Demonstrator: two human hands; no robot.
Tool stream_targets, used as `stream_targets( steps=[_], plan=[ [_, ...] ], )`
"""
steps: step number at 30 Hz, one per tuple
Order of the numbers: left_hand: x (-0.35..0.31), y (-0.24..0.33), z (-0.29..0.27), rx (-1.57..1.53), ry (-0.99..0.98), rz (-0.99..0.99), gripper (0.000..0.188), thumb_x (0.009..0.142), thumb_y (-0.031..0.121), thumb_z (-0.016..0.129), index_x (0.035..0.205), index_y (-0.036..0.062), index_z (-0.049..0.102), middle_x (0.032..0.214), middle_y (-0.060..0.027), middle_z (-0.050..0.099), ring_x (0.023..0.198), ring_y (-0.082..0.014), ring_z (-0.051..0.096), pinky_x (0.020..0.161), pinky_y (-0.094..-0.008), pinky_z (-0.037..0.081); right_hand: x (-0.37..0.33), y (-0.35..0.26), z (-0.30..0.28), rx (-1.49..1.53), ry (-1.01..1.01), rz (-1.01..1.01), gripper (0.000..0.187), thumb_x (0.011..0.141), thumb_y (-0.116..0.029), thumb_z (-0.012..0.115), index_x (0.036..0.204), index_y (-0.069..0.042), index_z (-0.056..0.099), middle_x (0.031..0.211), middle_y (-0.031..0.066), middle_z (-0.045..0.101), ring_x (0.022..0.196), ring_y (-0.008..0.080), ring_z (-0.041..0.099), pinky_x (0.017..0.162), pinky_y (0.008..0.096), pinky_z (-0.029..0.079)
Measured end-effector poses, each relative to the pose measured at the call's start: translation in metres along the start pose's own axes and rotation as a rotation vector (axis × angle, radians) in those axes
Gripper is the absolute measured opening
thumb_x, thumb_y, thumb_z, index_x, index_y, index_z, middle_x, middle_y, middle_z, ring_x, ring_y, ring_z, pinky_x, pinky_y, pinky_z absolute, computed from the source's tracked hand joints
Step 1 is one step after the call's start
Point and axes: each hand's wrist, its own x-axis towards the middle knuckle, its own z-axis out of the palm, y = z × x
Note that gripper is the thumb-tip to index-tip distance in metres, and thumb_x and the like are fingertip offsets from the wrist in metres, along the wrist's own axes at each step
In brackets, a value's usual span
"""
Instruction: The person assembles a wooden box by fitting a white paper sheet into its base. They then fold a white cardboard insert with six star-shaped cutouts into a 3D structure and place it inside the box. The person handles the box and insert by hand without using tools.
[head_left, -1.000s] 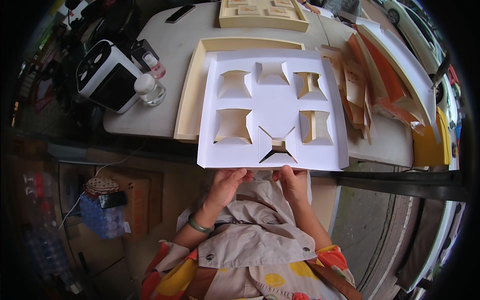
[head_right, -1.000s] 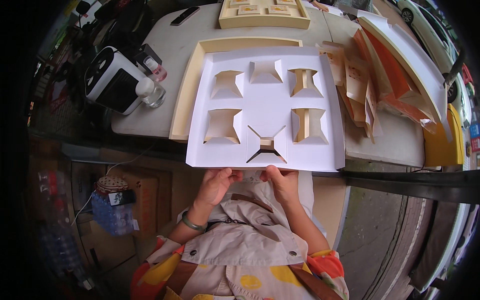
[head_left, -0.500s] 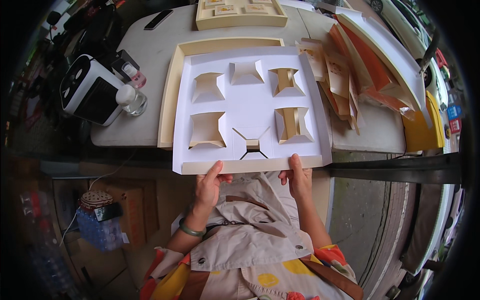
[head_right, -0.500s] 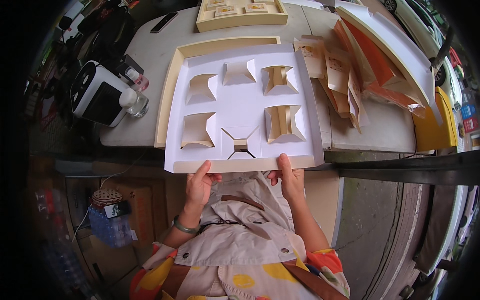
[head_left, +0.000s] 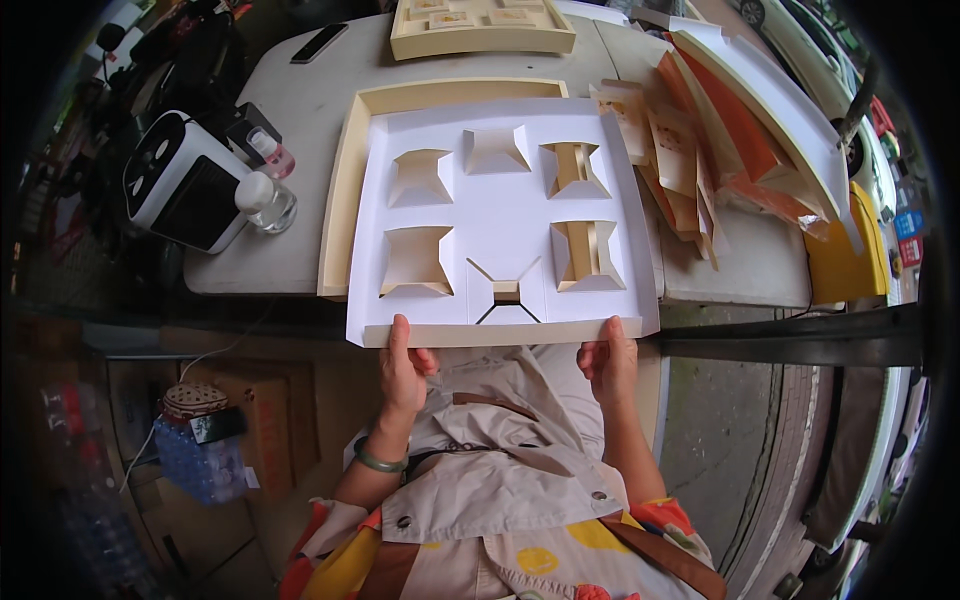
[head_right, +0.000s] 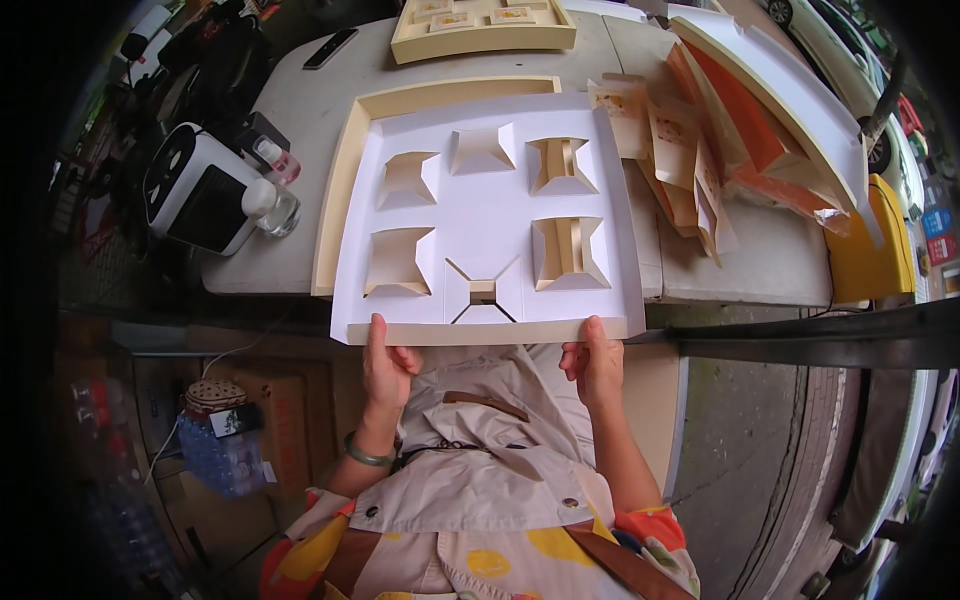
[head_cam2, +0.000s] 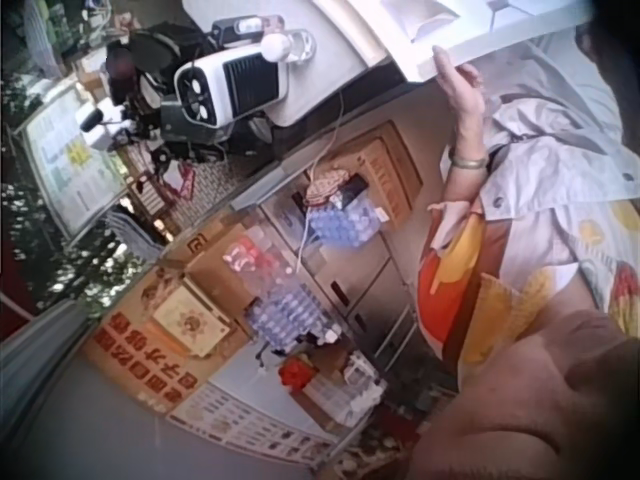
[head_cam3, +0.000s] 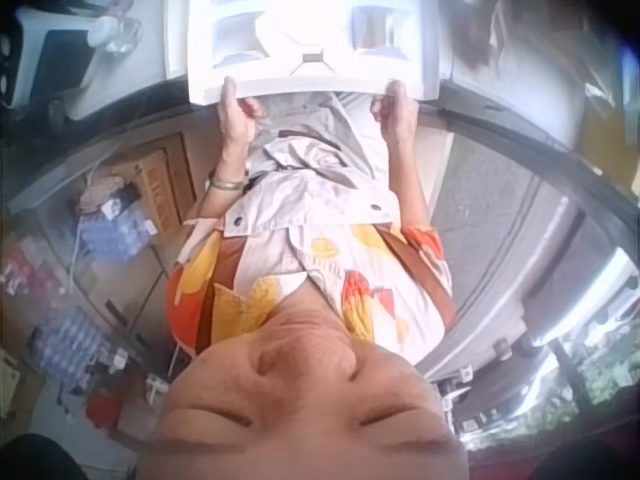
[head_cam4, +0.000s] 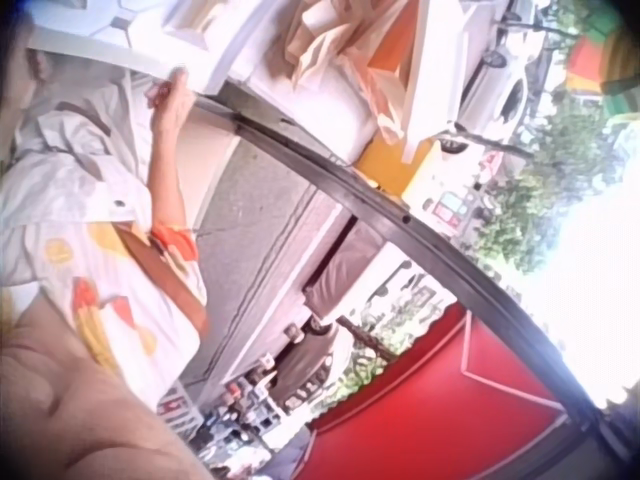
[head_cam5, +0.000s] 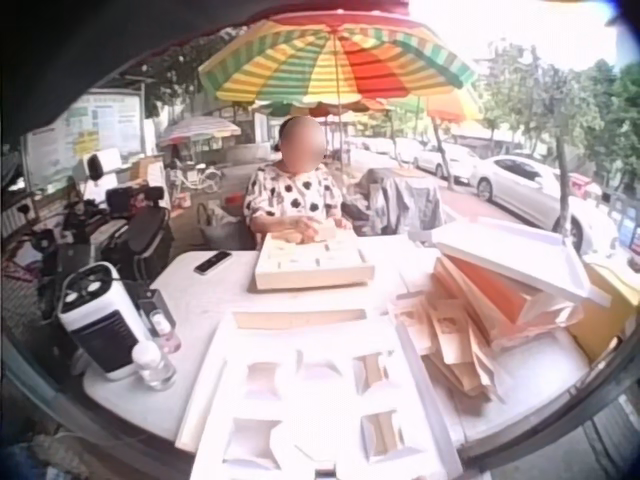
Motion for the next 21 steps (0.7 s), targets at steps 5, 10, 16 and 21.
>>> stream_targets(
  steps=[5,10,16,21],
  plan=[
    [0.006,-0.004,-0.013,0.025,-0.017,-0.007,0.043,0.098,0.042,0.048,0.066,0.0139,0.046,0.052,0.0034,0.041,0.044,-0.0078,0.038,0.041,-0.0245,0.03,0.005,0.005,-0.017,-0.067,-0.004,-0.019,0.052,0.096,-0.042,0.051,0.063,-0.002,0.059,0.049,0.0072,0.054,0.036,0.0105,0.045,0.034,0.0224,0.033],
    [0.004,-0.009,-0.023,0.102,-0.219,-0.002,0.026,0.094,0.033,0.057,0.086,0.0077,0.057,0.065,-0.0002,0.053,0.055,-0.009,0.048,0.051,-0.0245,0.04,-0.011,-0.006,-0.002,0.062,-0.216,0.016,0.035,0.091,-0.027,0.062,0.066,-0.003,0.059,0.055,0.0052,0.058,0.043,0.0092,0.049,0.043,0.0226,0.039],
    [-0.003,-0.004,-0.003,0.045,-0.653,-0.244,0.05,0.083,0.009,0.063,0.129,0.0021,0.046,0.119,-0.0137,0.056,0.101,-0.0206,0.058,0.087,-0.0341,0.048,-0.048,-0.055,0.041,-0.703,-0.513,-0.604,0.013,0.075,0.0,0.074,0.079,-0.002,0.062,0.068,0.0058,0.063,0.057,0.0129,0.056,0.053,0.0242,0.043],
    [0.0,-0.003,0.009,-0.166,-0.689,-0.281,0.054,0.084,0.013,0.062,0.134,0.0029,0.044,0.128,-0.0148,0.054,0.114,-0.026,0.055,0.096,-0.041,0.044,-0.019,-0.067,0.076,-0.974,-0.42,-1.007,0.031,0.073,-0.002,0.073,0.1,-0.002,0.06,0.101,0.0118,0.063,0.078,0.0271,0.058,0.068,0.0352,0.047]
  ],
)
